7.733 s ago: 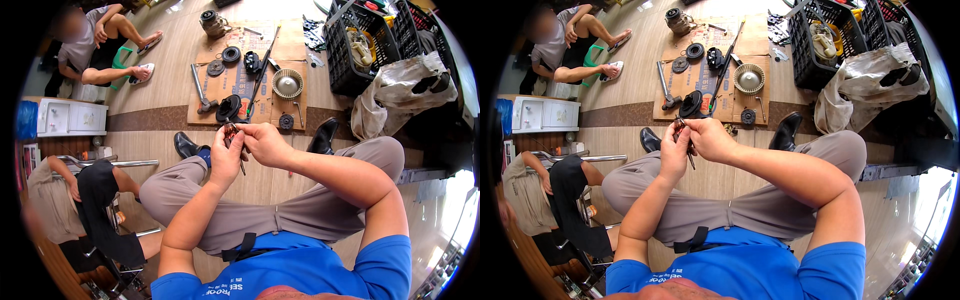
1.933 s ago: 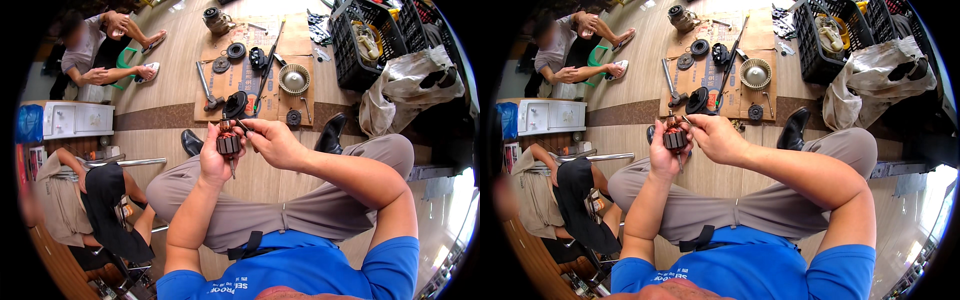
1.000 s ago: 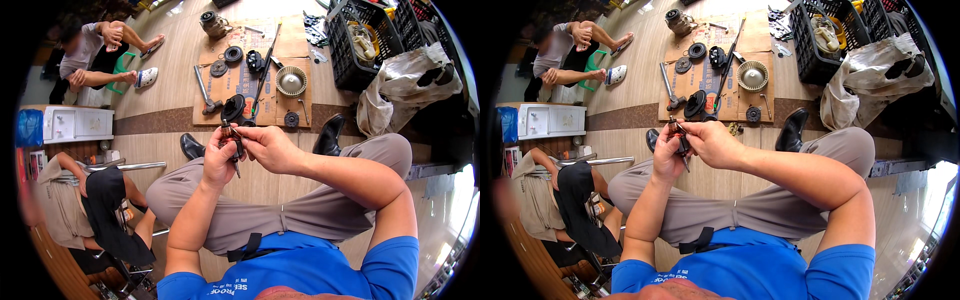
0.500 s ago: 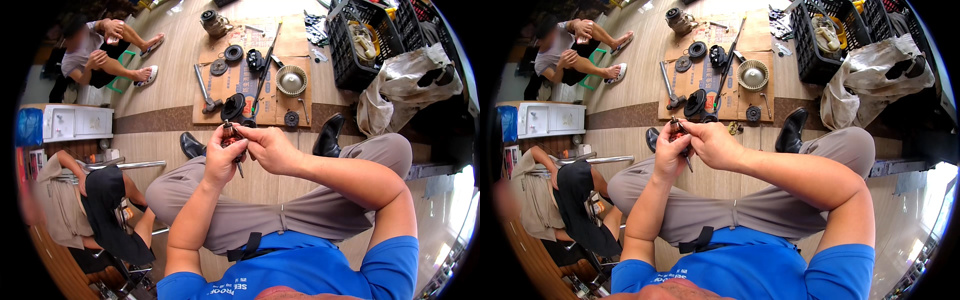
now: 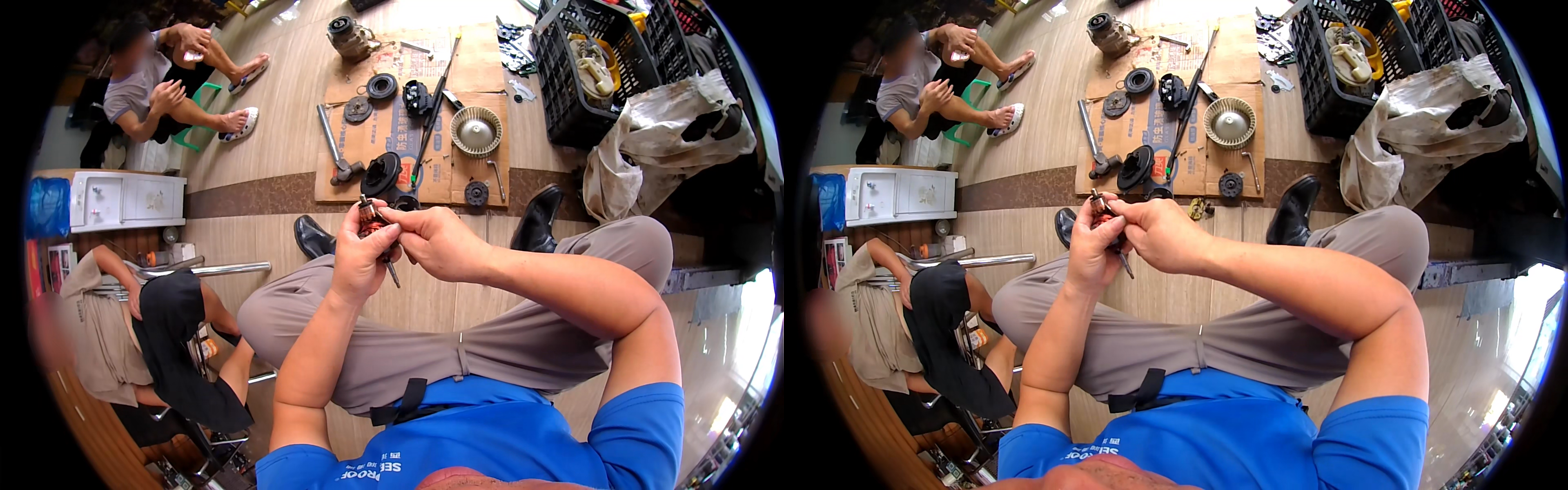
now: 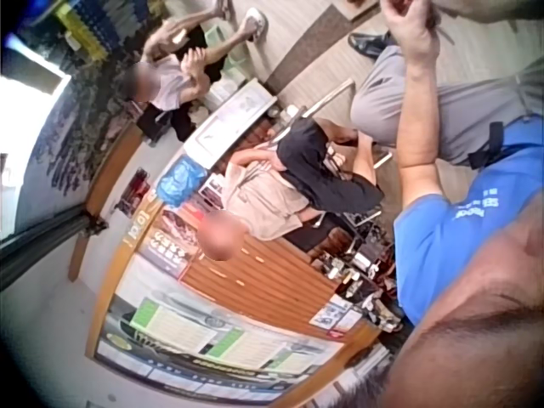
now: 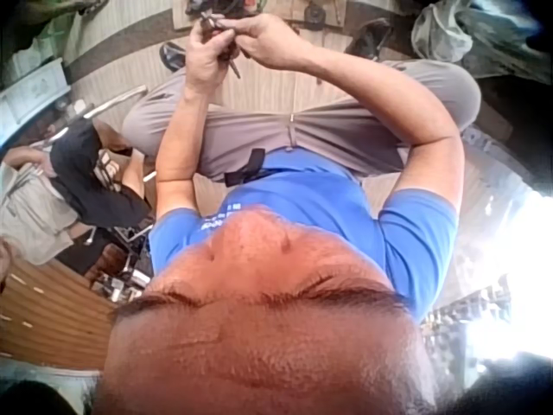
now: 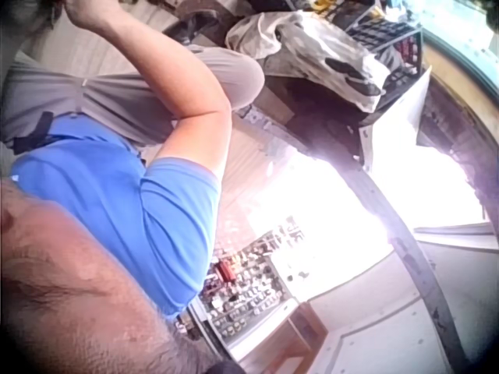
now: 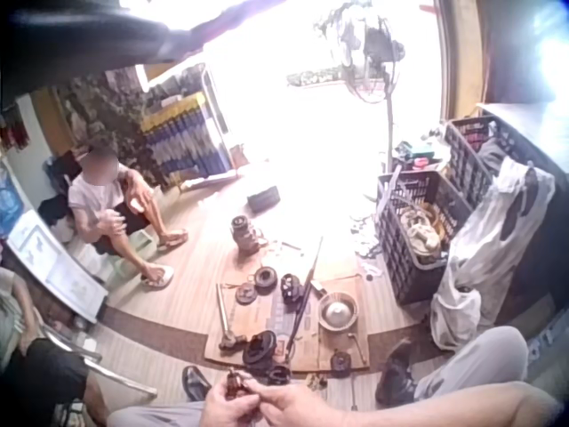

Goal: The person assembles an electric motor armature and brush assembly by hand and using a screwdriver to adjust the wires.

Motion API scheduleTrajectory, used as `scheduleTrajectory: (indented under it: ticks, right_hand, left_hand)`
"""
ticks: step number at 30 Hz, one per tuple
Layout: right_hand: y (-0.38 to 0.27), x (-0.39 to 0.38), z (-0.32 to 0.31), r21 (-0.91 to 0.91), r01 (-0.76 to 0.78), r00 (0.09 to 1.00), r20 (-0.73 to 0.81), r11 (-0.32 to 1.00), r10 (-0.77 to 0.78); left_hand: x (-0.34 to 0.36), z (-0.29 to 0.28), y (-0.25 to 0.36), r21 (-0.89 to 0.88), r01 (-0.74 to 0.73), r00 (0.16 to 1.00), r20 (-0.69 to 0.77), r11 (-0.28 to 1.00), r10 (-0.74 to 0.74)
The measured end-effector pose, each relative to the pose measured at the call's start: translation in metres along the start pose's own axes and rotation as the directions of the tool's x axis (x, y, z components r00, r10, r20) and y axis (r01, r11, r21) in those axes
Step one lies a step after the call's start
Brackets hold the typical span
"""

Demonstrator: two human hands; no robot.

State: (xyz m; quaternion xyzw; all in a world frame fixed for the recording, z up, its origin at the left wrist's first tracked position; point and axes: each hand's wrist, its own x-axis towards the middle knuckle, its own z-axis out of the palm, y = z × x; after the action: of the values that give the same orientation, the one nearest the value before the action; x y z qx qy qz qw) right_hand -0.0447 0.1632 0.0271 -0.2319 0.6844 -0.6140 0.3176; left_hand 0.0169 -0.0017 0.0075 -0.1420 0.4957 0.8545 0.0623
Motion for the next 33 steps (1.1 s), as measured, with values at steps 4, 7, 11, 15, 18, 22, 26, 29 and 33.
scheduleTrajectory:
  ticks: [4,7,11,15,18,22,26,29,33]
  right_hand:
    - [0.001,0.002,0.009,0.172,0.075,0.996,-0.059,0.982,-0.065]
    - [-0.011,0.000,0.002,0.387,-0.042,0.999,0.032,0.921,0.033]
    - [-0.019,-0.002,-0.001,0.454,-0.076,0.997,0.032,0.888,0.069]
    - [-0.020,-0.002,-0.004,0.460,-0.106,0.994,0.036,0.881,0.101]
    - [-0.014,-0.001,-0.002,0.470,-0.087,0.996,0.023,0.878,0.086]
    - [-0.012,-0.001,-0.001,0.356,-0.013,1.000,0.021,0.934,0.006]
    - [-0.013,-0.002,-0.003,0.318,-0.059,0.998,0.048,0.946,0.046]
    - [-0.006,-0.001,-0.001,0.280,-0.049,0.999,0.031,0.959,0.042]
    - [0.002,-0.001,0.002,0.216,0.006,1.000,-0.014,0.976,-0.003]
  left_hand:
    - [0.002,0.004,0.000,-0.020,-0.020,1.000,0.012,1.000,0.021]
    - [0.004,0.001,0.000,-0.124,-0.049,0.997,0.060,0.991,0.057]
    - [0.005,-0.006,0.000,-0.199,0.006,0.998,0.058,0.980,0.006]
    - [0.003,-0.007,-0.004,-0.178,-0.013,1.000,0.015,0.984,0.016]
    - [0.003,-0.004,-0.003,-0.179,-0.001,1.000,0.031,0.984,0.007]
    - [0.001,0.003,0.003,-0.208,0.012,0.996,0.084,0.978,0.005]
    - [0.000,0.003,0.001,-0.199,0.004,1.000,0.026,0.980,0.001]
    - [0.000,0.001,0.000,-0.149,-0.027,0.995,0.091,0.988,0.041]
    - [0.000,0.009,0.000,-0.138,-0.033,0.999,-0.005,0.990,0.033]
